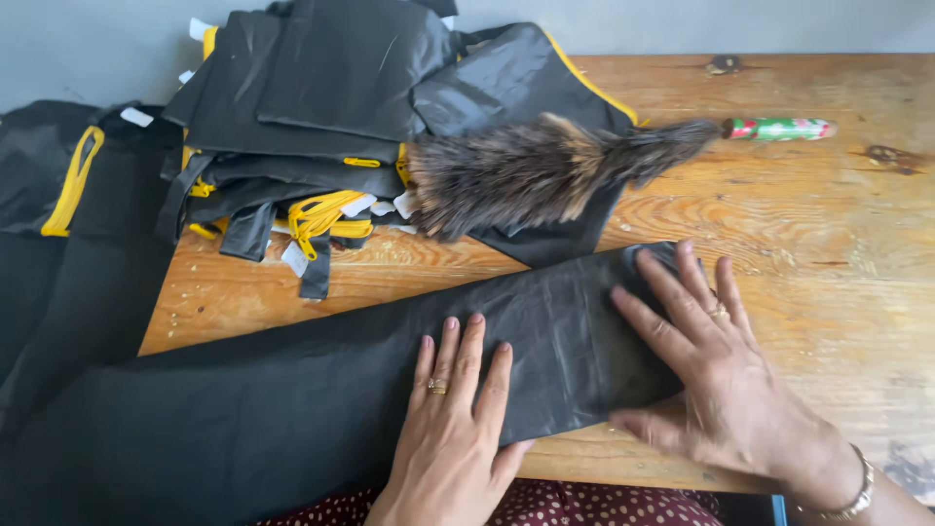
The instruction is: The person folds a black garment on a wooden table. They smooth the fabric with their hands, fold the sides inward, and then fold the garment in half lengthwise. The person then folds the garment again to create a compact rectangular shape.
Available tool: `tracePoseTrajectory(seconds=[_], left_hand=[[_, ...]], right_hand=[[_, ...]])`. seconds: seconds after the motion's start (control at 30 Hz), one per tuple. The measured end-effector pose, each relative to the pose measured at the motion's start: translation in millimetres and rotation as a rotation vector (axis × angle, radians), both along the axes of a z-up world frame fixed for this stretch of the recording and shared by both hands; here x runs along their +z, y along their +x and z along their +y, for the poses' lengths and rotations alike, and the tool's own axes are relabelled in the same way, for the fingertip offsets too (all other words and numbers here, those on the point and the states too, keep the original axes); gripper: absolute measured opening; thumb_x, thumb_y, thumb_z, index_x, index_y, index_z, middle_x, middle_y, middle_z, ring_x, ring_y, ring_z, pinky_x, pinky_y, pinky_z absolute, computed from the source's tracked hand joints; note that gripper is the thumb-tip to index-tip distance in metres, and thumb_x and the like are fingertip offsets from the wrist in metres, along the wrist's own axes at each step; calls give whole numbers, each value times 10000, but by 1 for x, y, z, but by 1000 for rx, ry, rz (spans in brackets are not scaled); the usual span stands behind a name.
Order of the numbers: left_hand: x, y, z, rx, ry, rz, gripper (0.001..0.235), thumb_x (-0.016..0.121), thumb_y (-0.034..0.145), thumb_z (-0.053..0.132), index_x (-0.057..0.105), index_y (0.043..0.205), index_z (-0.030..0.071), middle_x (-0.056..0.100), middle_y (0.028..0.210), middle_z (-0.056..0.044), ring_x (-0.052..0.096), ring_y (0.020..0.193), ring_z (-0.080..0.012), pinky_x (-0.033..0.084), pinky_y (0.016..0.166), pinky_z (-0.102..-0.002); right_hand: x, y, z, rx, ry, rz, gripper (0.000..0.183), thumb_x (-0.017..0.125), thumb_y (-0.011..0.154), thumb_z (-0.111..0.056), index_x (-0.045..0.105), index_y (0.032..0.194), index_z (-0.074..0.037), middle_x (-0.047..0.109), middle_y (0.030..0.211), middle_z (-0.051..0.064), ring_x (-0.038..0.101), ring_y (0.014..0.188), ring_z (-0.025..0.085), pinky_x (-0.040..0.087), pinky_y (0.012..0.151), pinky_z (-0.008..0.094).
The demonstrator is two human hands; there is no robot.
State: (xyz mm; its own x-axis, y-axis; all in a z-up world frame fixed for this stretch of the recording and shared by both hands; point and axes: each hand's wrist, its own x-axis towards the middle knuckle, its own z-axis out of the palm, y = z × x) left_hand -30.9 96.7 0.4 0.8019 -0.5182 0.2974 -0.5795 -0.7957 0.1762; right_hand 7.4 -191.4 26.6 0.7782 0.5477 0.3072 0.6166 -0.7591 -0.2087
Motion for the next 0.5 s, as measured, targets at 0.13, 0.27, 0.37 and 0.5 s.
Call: tracePoseTrajectory(seconds=[0.13,0.27,0.37,0.5], left_hand=[[7,3,-4,10,-51,23,931,887,668,359,497,1427,-15,315,1582,-300,309,1457,-547,235,1196,-645],[6,2,-5,-23,-67,5,800,834,708,318,549,1393,18,323,1574,-299,318,1442,-565,242,1166,-704],[1,1,-10,-11,-127,-68,498,647,854,164,588,1323,5,412,1504,-292,402,1403,-559,293,1147,-717],[2,-3,-16,-8,-159,-89,335,424,993,12,609,1264,-52,487,1397,-291,439,1359,-594,310,1142,-736]], right_hand=[[-9,-2,9,53,-114,-31,1259,817,606,-773,349,1587,-138,243,1694,204,168,1584,454,119,1260,624],[-16,-2,7,19,-119,-128,1030,713,719,-710,431,1536,-151,374,1583,248,352,1515,450,241,1264,623],[-18,-5,9,39,-89,-155,872,701,796,-595,488,1480,-96,481,1424,230,455,1444,418,315,1258,596],[-16,-7,10,132,-68,-217,576,667,913,-322,559,1389,-16,581,1364,182,532,1395,394,395,1223,554]])
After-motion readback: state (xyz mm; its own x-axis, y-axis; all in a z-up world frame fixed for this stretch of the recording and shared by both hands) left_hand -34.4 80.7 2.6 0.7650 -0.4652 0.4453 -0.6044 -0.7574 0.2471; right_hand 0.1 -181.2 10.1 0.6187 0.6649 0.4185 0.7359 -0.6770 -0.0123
